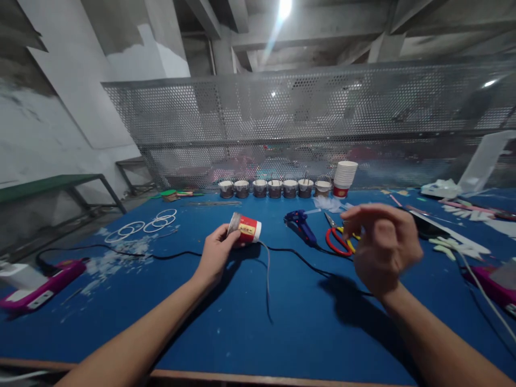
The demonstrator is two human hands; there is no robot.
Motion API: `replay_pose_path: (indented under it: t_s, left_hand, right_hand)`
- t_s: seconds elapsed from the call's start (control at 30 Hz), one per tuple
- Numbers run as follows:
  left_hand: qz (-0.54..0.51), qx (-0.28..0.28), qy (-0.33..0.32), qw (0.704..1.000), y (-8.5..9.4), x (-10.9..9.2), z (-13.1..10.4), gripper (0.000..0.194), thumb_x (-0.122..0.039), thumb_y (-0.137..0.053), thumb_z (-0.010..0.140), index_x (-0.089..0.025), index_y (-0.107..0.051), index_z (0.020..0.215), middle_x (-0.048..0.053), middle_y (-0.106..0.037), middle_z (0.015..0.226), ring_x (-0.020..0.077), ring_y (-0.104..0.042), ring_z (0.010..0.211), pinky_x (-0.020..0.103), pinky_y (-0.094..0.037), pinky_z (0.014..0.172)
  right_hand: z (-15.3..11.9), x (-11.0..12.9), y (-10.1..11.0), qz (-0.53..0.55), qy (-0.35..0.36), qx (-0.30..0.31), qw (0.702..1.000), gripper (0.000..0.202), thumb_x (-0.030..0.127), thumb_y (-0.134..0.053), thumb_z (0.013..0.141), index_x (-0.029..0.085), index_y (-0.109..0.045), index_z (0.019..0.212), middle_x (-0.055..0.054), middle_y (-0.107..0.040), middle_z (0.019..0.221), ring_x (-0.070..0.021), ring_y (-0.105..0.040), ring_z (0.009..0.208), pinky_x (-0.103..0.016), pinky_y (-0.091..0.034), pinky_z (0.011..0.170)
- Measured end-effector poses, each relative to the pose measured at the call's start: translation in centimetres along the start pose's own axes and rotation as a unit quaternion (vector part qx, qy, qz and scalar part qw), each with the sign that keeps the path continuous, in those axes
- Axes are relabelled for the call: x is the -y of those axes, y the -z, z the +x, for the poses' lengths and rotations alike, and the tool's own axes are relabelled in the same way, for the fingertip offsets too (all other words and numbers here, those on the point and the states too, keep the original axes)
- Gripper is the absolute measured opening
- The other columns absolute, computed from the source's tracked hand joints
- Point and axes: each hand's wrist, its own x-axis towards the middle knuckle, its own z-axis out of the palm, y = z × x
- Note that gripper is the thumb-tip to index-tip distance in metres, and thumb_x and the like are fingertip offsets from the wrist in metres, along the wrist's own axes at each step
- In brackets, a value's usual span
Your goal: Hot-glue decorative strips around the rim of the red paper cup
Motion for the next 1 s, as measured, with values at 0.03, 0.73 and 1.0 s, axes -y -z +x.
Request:
replay_pose_path:
  t_s: [0.03,0.73,1.0]
  left_hand:
    - [-0.009,0.003,0.002,1.000,0.0,0.2,0.1,0.023,-0.033,-0.068,0.067,-0.013,-0.069,0.080,0.003,-0.069,0.076,0.0169,-0.060,0.068,0.029,-0.051,0.068]
    - [0.044,0.153,0.031,0.987,-1.0,0.4,-2.2,0.015,-0.019,-0.060,0.068,-0.016,-0.066,0.082,0.003,-0.066,0.077,0.0158,-0.059,0.071,0.028,-0.048,0.070]
    - [0.084,0.139,-0.016,0.987,-0.7,0.7,-1.9,0.013,-0.021,-0.059,0.071,-0.017,-0.066,0.082,0.003,-0.066,0.080,0.0170,-0.060,0.074,0.028,-0.047,0.071]
  right_hand:
    - [0.4,-1.2,-0.4,0.000,-0.041,-0.038,0.998,0.020,0.039,-0.039,0.092,0.025,-0.051,0.097,-0.004,-0.062,0.080,-0.0158,-0.055,0.053,-0.033,-0.047,0.055]
    - [-0.9,-3.2,-3.4,-0.112,-0.199,0.246,0.942,0.016,0.032,-0.053,0.076,0.020,-0.056,0.086,0.000,-0.063,0.072,-0.0164,-0.054,0.056,-0.027,-0.043,0.052]
    - [-3.6,1.8,-2.2,-0.050,-0.170,0.386,0.905,0.019,0.038,-0.060,0.080,0.021,-0.058,0.071,0.002,-0.058,0.056,-0.0121,-0.048,0.046,-0.023,-0.037,0.043]
